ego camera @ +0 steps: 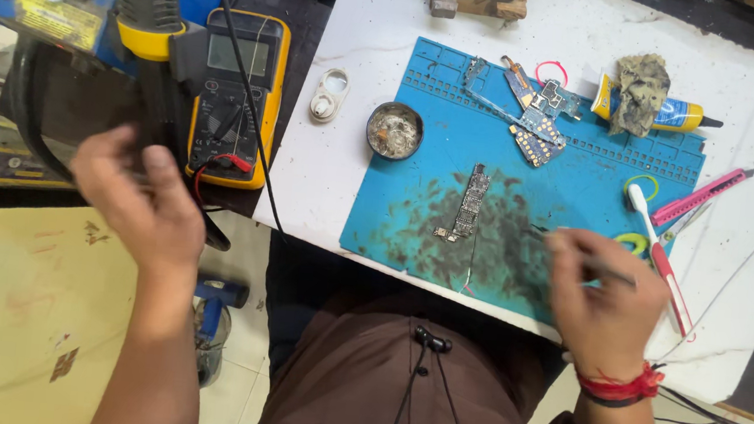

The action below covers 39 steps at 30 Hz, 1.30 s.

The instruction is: The person uses a hot air gun and tweezers to heat and remove a small component from a circuit board. They then use a soldering iron to reflow solder on the board. The person repeatedly applies heat and manipulates the component with tweezers throughout the clip.

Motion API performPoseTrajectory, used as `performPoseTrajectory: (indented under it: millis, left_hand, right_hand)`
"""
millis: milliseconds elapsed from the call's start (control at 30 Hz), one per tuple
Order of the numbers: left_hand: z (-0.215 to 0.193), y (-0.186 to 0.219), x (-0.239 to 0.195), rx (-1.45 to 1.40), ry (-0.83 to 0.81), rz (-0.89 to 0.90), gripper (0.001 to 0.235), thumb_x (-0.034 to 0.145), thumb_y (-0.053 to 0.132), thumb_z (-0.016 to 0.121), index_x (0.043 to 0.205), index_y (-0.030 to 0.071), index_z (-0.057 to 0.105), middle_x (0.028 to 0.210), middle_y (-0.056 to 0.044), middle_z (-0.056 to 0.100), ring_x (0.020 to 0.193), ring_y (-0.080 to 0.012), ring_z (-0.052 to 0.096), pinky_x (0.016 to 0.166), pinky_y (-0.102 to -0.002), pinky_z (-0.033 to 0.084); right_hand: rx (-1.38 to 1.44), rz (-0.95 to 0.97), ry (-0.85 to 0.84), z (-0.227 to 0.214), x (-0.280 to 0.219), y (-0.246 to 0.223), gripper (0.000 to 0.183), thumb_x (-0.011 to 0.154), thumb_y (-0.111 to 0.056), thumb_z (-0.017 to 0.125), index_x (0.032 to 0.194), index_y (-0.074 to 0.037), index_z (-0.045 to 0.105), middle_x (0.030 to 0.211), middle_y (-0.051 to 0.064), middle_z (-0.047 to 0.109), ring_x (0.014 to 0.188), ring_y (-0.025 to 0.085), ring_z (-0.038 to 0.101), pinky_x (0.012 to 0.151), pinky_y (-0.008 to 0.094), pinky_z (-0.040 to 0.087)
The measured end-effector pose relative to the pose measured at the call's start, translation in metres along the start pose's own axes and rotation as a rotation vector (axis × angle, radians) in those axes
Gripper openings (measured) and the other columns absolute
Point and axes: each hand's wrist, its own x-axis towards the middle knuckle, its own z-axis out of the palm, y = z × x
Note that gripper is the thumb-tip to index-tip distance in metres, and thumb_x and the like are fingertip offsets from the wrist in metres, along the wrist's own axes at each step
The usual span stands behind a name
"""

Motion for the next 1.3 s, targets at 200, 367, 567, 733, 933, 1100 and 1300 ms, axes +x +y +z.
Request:
performPoseTrajectory:
  millis: [200,367,567,733,933,1100,1300]
  left_hand:
    - [0.017,-0.018,-0.006,0.340,0.015,0.151,0.034,0.125,0.032,0.054,0.125,-0.002,0.056,0.119,-0.019,0.058,0.113,-0.0342,0.056,0.098,-0.044,0.045]
    - [0.007,0.005,0.008,-0.092,0.049,-0.017,0.040,0.120,0.037,0.051,0.123,-0.002,0.054,0.102,-0.018,0.066,0.089,-0.0299,0.067,0.082,-0.037,0.053]
    - [-0.026,0.099,0.000,-0.068,-0.255,0.029,0.040,0.117,0.039,0.066,0.115,0.000,0.058,0.089,-0.011,0.069,0.073,-0.0256,0.071,0.068,-0.035,0.055]
    - [-0.029,0.156,-0.005,-0.043,-0.564,0.241,0.031,0.091,0.034,0.077,0.098,0.005,0.069,0.072,-0.010,0.067,0.056,-0.0318,0.061,0.055,-0.043,0.046]
    - [-0.031,0.162,-0.042,-0.245,-0.468,0.345,0.034,0.104,0.042,0.063,0.104,0.008,0.066,0.086,-0.009,0.070,0.078,-0.0275,0.068,0.071,-0.042,0.048]
    - [0.015,0.151,-0.072,-0.414,-0.481,-0.030,0.085,0.096,0.072,0.041,0.134,-0.003,0.055,0.102,-0.012,0.062,0.085,-0.0239,0.057,0.074,-0.038,0.044]
    - [0.063,0.156,-0.037,-1.014,0.051,-0.074,0.070,0.105,0.066,0.051,0.135,0.004,0.040,0.156,-0.015,0.040,0.136,-0.0281,0.052,0.121,-0.043,0.043]
  right_hand:
    - [0.042,-0.075,-0.013,0.011,-0.019,-0.002,0.015,0.103,-0.010,0.070,0.116,-0.004,0.072,0.092,0.008,0.077,0.078,0.023,0.074,0.070,0.031,0.055]
    - [0.183,-0.404,-0.006,0.022,-0.032,-0.015,0.023,0.099,-0.003,0.068,0.121,-0.009,0.064,0.113,0.011,0.076,0.086,0.025,0.075,0.076,0.032,0.057]
    - [0.280,-0.881,-0.036,0.041,-0.010,-0.044,0.032,0.096,-0.007,0.072,0.126,-0.008,0.062,0.127,0.021,0.070,0.075,0.021,0.068,0.067,0.032,0.052]
    - [0.144,-0.850,-0.016,0.061,0.013,-0.071,0.037,0.097,-0.007,0.067,0.134,-0.010,0.066,0.140,0.019,0.065,0.077,0.019,0.066,0.071,0.032,0.054]
    - [0.118,-0.667,0.130,0.061,0.030,-0.079,0.032,0.096,-0.007,0.075,0.127,-0.012,0.068,0.134,0.009,0.069,0.076,0.019,0.067,0.070,0.033,0.053]
    - [0.230,-0.649,0.129,0.049,0.030,-0.085,0.031,0.096,-0.008,0.080,0.125,-0.010,0.067,0.135,0.011,0.069,0.084,0.022,0.070,0.071,0.032,0.056]
    - [0.349,-0.668,0.105,0.050,0.008,-0.077,0.032,0.091,-0.013,0.083,0.119,-0.009,0.068,0.130,0.021,0.065,0.084,0.026,0.071,0.074,0.034,0.056]
